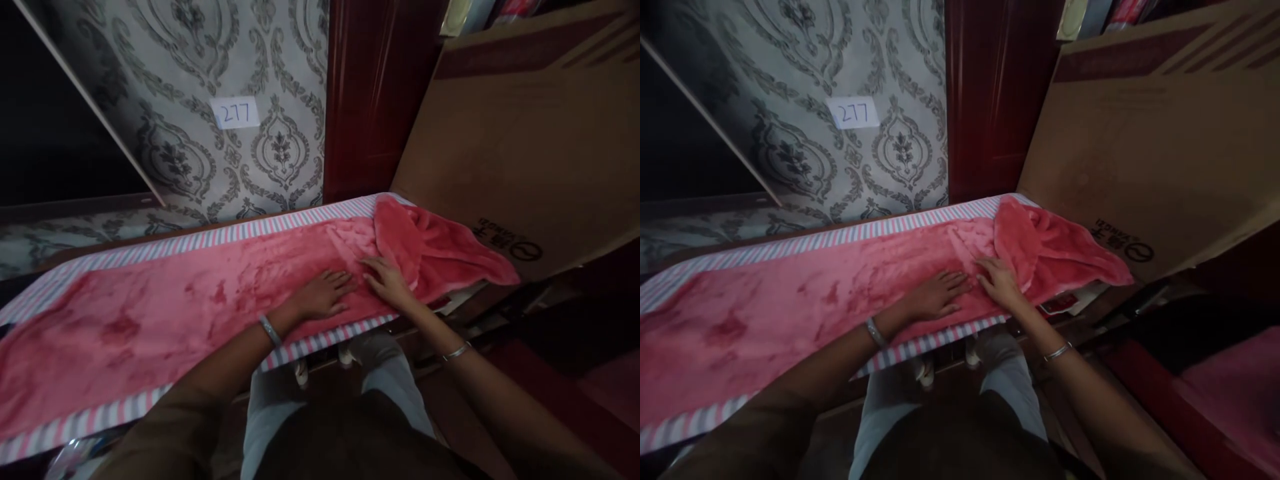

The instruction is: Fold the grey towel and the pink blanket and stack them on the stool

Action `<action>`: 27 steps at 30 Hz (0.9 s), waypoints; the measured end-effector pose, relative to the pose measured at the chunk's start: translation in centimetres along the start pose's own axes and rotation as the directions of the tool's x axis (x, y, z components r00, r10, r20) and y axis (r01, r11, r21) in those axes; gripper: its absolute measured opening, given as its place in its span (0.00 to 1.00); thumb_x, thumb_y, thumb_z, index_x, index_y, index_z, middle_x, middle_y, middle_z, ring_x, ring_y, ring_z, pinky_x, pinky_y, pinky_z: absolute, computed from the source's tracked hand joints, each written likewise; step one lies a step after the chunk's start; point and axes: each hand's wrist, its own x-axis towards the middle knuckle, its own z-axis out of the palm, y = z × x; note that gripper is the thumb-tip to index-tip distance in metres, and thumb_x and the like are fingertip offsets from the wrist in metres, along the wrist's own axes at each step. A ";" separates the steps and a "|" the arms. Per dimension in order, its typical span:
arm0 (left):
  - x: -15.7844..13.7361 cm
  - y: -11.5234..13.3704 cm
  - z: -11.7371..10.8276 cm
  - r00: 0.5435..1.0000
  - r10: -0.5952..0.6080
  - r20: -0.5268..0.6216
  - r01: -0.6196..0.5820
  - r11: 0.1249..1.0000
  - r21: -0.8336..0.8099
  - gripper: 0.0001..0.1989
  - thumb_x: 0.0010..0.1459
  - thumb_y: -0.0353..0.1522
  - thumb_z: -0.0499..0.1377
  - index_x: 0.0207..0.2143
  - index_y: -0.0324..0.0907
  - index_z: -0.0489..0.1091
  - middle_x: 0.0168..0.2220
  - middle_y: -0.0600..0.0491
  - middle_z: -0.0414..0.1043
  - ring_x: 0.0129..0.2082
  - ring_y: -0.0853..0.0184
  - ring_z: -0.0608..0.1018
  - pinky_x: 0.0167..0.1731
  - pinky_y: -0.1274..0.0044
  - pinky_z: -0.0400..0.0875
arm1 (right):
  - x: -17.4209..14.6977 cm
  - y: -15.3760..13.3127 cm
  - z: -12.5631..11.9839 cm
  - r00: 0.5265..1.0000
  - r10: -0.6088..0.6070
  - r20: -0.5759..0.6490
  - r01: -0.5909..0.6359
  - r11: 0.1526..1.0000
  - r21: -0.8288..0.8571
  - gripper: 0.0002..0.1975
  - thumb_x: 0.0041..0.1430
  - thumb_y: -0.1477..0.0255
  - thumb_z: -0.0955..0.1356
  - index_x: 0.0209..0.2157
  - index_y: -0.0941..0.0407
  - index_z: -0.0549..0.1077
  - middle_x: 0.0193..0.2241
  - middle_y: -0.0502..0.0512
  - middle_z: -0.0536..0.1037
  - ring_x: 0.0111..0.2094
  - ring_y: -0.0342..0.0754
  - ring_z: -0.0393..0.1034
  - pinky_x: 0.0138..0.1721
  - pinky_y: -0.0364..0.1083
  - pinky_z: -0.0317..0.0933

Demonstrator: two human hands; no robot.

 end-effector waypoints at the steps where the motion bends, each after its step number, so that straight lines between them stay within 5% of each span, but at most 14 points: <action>1: -0.2 0.1 -0.1 1.000 -0.012 0.002 0.012 1.000 -0.003 0.30 0.67 0.45 0.51 0.66 0.43 0.59 0.69 0.42 0.56 0.69 0.56 0.59 0.67 0.59 0.49 | -0.8 0.0 0.4 1.000 0.015 0.023 -0.015 1.000 -0.013 0.20 0.64 0.64 0.63 0.54 0.54 0.75 0.52 0.62 0.77 0.54 0.57 0.70 0.57 0.59 0.62; 5: -3.3 0.3 -1.2 0.991 -0.112 -0.073 0.111 0.994 -0.014 0.24 0.68 0.40 0.51 0.63 0.41 0.63 0.65 0.43 0.64 0.65 0.58 0.65 0.65 0.64 0.57 | -2.1 0.8 1.6 0.997 0.062 0.039 -0.061 0.998 -0.029 0.21 0.64 0.62 0.63 0.52 0.55 0.76 0.53 0.63 0.77 0.55 0.57 0.69 0.58 0.61 0.61; 8: -7.9 -0.1 -2.4 0.944 -0.283 -0.170 0.288 0.958 0.004 0.22 0.67 0.37 0.50 0.60 0.39 0.66 0.63 0.42 0.66 0.64 0.58 0.67 0.64 0.64 0.60 | -2.2 1.4 1.8 0.999 0.050 0.007 -0.050 0.999 -0.011 0.22 0.64 0.60 0.62 0.51 0.56 0.77 0.52 0.63 0.77 0.54 0.58 0.69 0.58 0.61 0.61; 13: -15.3 -1.1 -4.5 0.687 -0.680 -0.257 0.714 0.697 0.064 0.27 0.67 0.38 0.51 0.65 0.38 0.61 0.68 0.40 0.57 0.68 0.54 0.61 0.65 0.60 0.57 | -2.5 1.7 2.3 0.999 0.037 -0.016 -0.037 0.999 -0.004 0.23 0.64 0.59 0.62 0.50 0.56 0.77 0.51 0.63 0.78 0.53 0.59 0.70 0.57 0.62 0.61; 17: -17.7 -2.1 -4.3 0.539 -0.817 -0.204 0.842 0.526 0.118 0.30 0.68 0.44 0.47 0.70 0.47 0.52 0.73 0.47 0.44 0.72 0.50 0.50 0.66 0.51 0.49 | -2.7 1.9 2.5 0.999 0.022 -0.026 -0.022 1.000 -0.006 0.23 0.64 0.59 0.62 0.50 0.56 0.77 0.51 0.63 0.78 0.53 0.60 0.70 0.57 0.62 0.62; 22: -19.0 -3.8 -2.4 0.495 -0.864 -0.091 0.865 0.479 0.149 0.32 0.68 0.48 0.44 0.71 0.50 0.48 0.73 0.49 0.43 0.72 0.48 0.46 0.65 0.47 0.43 | -2.9 2.1 2.5 1.000 0.005 -0.023 -0.005 1.000 0.000 0.23 0.64 0.58 0.62 0.51 0.55 0.77 0.51 0.62 0.77 0.53 0.60 0.71 0.56 0.62 0.63; 27: -18.8 -3.8 -3.3 0.468 -0.884 0.012 0.879 0.467 0.099 0.34 0.67 0.51 0.44 0.71 0.49 0.47 0.74 0.48 0.41 0.72 0.46 0.45 0.65 0.47 0.43 | -3.0 2.2 2.4 0.999 0.001 -0.036 -0.001 1.000 0.012 0.23 0.64 0.57 0.62 0.50 0.56 0.78 0.51 0.63 0.78 0.52 0.60 0.72 0.56 0.62 0.63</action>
